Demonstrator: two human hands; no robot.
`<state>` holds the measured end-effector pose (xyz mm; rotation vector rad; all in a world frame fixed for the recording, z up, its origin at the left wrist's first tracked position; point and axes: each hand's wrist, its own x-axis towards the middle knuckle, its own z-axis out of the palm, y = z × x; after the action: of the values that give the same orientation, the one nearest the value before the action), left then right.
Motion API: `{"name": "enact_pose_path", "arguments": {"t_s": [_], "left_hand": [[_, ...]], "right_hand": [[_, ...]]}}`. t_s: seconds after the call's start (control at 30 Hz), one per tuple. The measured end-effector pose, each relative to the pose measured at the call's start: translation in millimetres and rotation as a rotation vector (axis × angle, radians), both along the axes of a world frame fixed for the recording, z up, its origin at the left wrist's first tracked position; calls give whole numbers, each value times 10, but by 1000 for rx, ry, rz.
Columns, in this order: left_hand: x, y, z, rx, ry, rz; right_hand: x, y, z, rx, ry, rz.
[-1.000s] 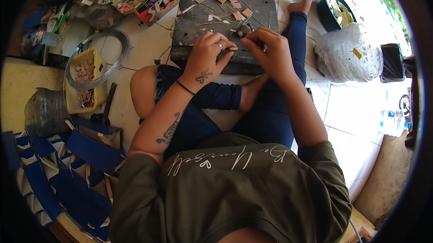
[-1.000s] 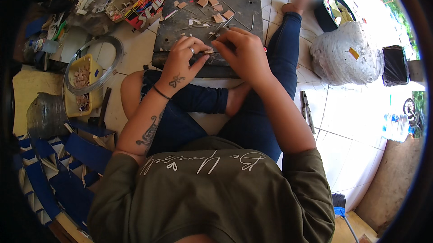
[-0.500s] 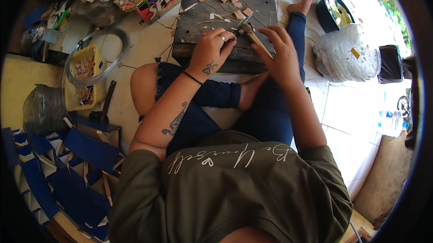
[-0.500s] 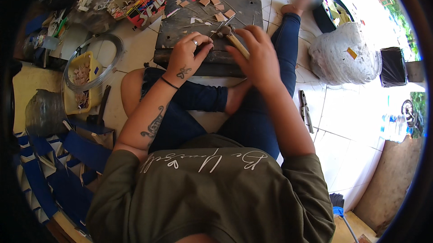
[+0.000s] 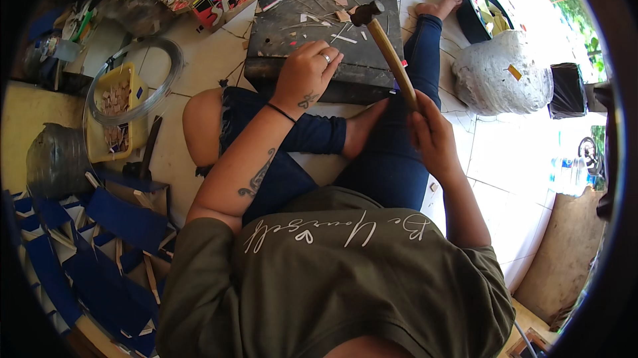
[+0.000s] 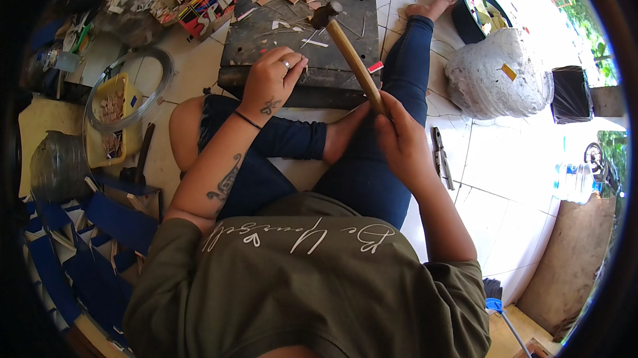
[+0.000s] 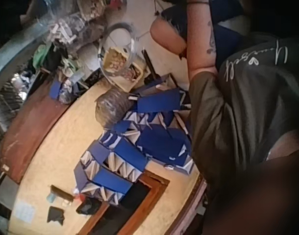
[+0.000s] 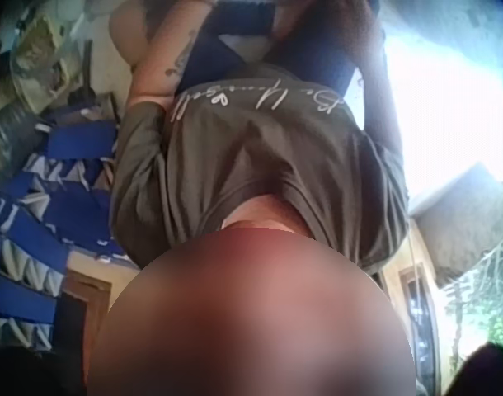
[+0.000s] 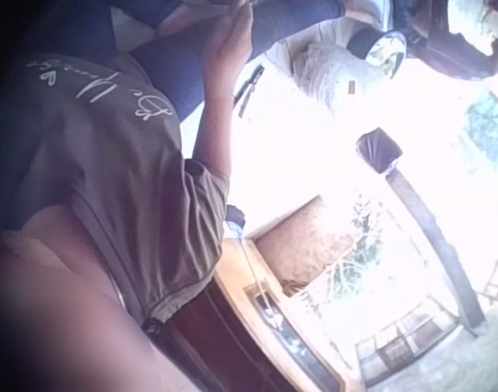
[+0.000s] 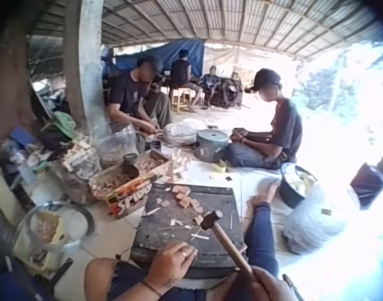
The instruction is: The person sits on the floor and repeatedly hammers small metal pins into wooden blocks using a hammer. The person picks up pins, places them on the blocks, and strikes them with the hammer.
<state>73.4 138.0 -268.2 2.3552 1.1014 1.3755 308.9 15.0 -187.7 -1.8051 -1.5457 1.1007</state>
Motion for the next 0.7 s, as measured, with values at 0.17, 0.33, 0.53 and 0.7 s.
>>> {"name": "enact_pose_path", "arguments": {"t_s": [0.17, 0.33, 0.53, 0.7], "left_hand": [[14, 1, -27, 39, -42, -11], [20, -16, -53, 49, -46, -13], [28, -16, -80, 67, -32, -6], [30, -3, -87, 71, -20, 2]], "right_hand": [[-79, -213, 328, 296, -314, 167], [-150, -277, 363, 520, -423, 204], [-167, -265, 353, 559, -469, 205], [-159, -230, 339, 449, -460, 224]]}}
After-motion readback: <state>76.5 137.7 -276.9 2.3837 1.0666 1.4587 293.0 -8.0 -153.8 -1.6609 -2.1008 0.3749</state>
